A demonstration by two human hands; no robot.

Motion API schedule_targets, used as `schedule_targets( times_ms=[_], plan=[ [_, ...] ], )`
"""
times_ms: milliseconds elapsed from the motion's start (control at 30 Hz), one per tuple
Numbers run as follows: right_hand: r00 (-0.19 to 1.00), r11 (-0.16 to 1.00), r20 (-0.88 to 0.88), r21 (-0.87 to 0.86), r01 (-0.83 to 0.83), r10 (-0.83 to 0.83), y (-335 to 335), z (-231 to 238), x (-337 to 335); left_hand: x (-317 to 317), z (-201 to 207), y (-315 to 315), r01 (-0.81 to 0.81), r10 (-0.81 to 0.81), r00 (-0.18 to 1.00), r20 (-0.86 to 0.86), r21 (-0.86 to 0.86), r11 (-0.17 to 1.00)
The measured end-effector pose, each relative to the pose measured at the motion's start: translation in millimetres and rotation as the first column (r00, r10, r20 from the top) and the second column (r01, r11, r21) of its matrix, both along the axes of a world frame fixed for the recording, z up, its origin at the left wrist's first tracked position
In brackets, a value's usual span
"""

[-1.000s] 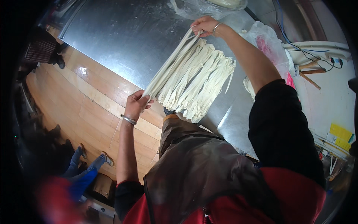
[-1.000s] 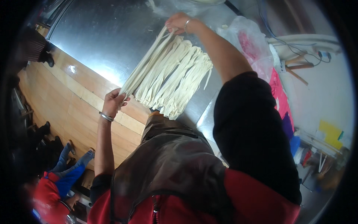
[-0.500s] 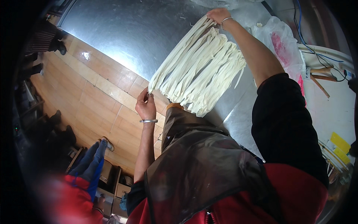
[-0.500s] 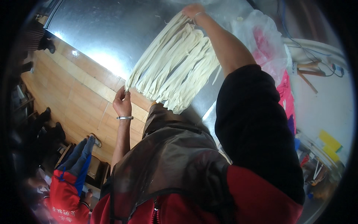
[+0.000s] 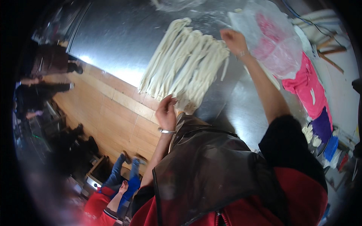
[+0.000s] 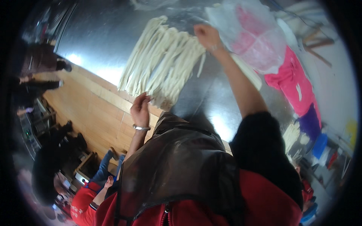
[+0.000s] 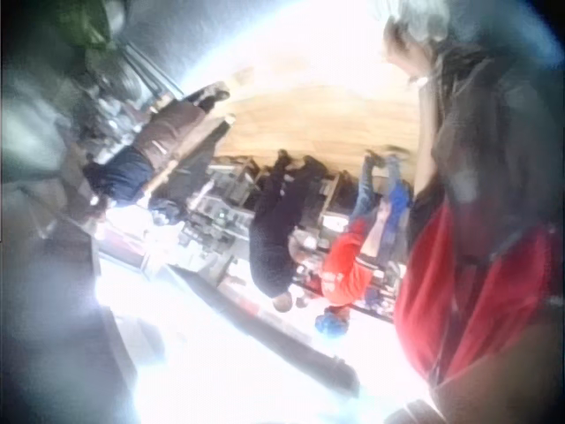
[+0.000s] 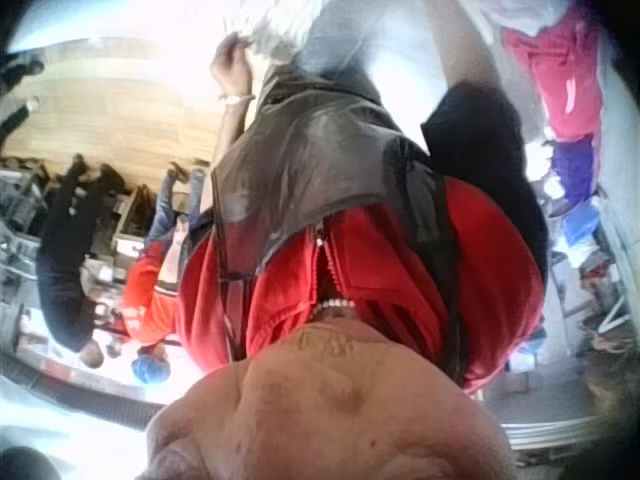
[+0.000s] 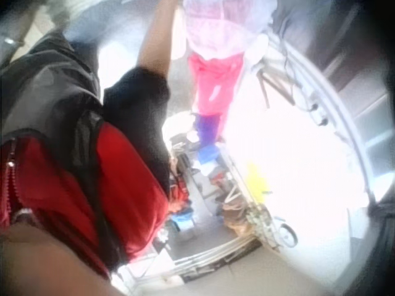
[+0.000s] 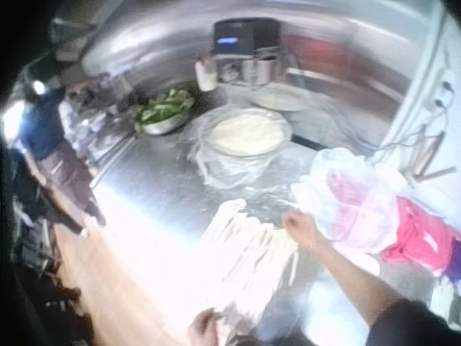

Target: The person repeatedly stretches and folds dough to form thin noodles, then places them into a large pot of boiling water. The person uses chopsticks to stir the noodles in the pot. The person also dusts dough with flour and continues pulling noodles from a dough block.

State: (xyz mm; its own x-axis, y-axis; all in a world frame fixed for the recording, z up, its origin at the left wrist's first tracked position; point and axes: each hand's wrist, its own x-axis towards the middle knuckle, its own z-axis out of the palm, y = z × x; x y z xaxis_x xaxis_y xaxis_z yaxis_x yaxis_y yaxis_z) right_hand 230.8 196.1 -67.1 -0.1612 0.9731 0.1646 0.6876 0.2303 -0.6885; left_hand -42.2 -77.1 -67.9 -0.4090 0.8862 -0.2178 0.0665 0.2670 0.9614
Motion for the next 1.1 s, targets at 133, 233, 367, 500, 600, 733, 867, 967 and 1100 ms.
schedule_targets(
  times_ms=[133,233,367,500,600,733,867,967,1100],
  plan=[
    [0.925,0.941,-0.181,-0.028,0.336,-0.336,-157,0,126,118,10,64,0.428,-0.424,0.902,-0.085,0.033,0.903],
    [0.751,0.747,-0.016,0.100,0.658,-0.660,-241,-8,222,198,-1,105,0.548,-0.521,0.822,-0.230,0.067,0.834],
    [0.631,0.647,0.197,0.024,0.762,-0.750,-281,-19,294,285,-21,140,0.466,-0.394,0.813,-0.429,0.073,0.882],
    [0.750,0.755,-0.083,-0.070,0.652,-0.656,-267,-28,286,317,-34,154,0.306,-0.245,0.812,-0.530,0.028,0.952],
    [0.787,0.800,-0.143,-0.094,0.593,-0.600,-250,-29,261,318,-39,156,0.290,-0.222,0.732,-0.644,0.000,0.957],
    [0.778,0.795,-0.167,-0.095,0.599,-0.606,-243,-24,244,315,-34,161,0.301,-0.241,0.707,-0.665,-0.025,0.953],
    [0.759,0.785,-0.209,-0.090,0.613,-0.617,-239,-24,247,317,-17,171,0.264,-0.336,0.807,-0.486,-0.213,0.941],
    [0.742,0.764,-0.187,-0.118,0.634,-0.644,-234,-27,248,320,-7,167,0.439,-0.367,0.675,-0.640,-0.052,0.897],
    [0.752,0.773,-0.176,-0.138,0.620,-0.635,-238,-24,246,333,-7,127,0.820,-0.210,0.415,-0.885,0.264,0.507]
  ],
)
